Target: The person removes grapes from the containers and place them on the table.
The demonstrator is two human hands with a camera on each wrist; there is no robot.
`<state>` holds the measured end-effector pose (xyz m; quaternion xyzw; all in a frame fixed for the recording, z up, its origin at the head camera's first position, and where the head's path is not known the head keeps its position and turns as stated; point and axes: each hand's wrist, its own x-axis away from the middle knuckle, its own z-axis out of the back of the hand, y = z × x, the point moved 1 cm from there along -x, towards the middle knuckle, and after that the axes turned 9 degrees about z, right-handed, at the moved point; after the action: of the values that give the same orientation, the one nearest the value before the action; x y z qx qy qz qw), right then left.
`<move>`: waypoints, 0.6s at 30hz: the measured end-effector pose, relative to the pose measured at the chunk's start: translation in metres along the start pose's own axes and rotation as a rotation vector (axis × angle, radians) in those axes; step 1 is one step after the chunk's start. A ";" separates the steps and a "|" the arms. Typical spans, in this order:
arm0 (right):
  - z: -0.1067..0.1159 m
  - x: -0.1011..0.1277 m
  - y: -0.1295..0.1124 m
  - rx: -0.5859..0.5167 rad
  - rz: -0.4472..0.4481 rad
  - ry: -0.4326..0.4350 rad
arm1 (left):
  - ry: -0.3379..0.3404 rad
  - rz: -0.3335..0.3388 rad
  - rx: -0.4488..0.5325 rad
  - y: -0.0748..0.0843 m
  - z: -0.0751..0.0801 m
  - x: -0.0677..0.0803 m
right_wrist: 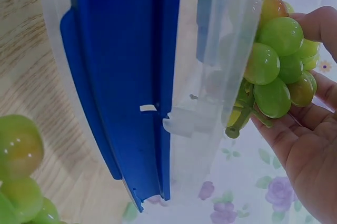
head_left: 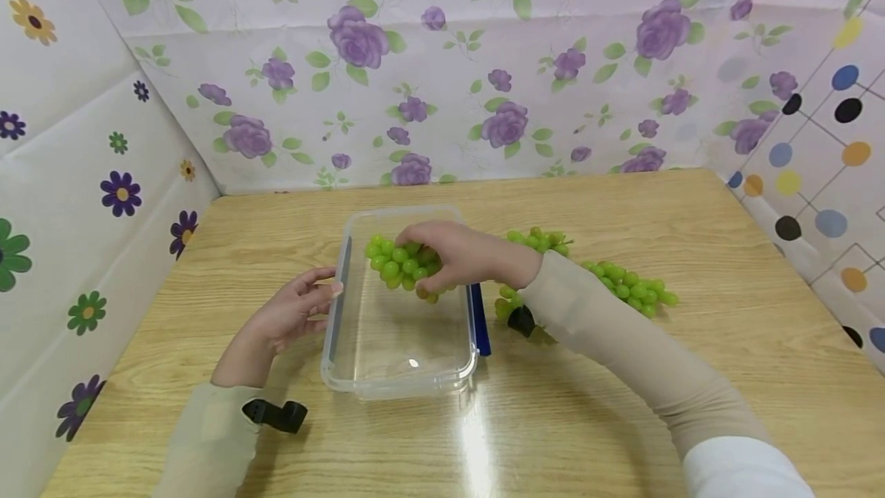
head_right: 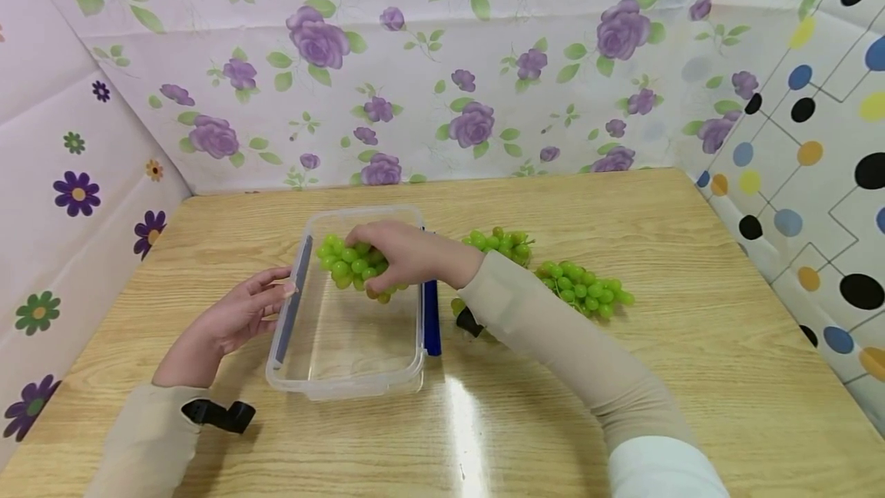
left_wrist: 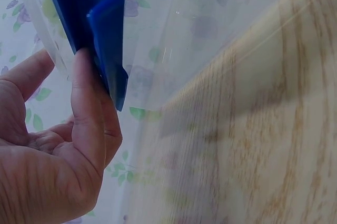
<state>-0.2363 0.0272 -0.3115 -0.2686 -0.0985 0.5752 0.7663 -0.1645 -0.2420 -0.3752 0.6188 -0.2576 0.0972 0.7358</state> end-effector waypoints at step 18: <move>0.012 0.010 -0.004 -0.009 0.005 0.029 | 0.000 -0.002 -0.013 0.001 0.000 0.001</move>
<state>-0.2354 0.0391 -0.3008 -0.2805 -0.0895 0.5729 0.7649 -0.1639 -0.2416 -0.3741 0.6141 -0.2575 0.0945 0.7400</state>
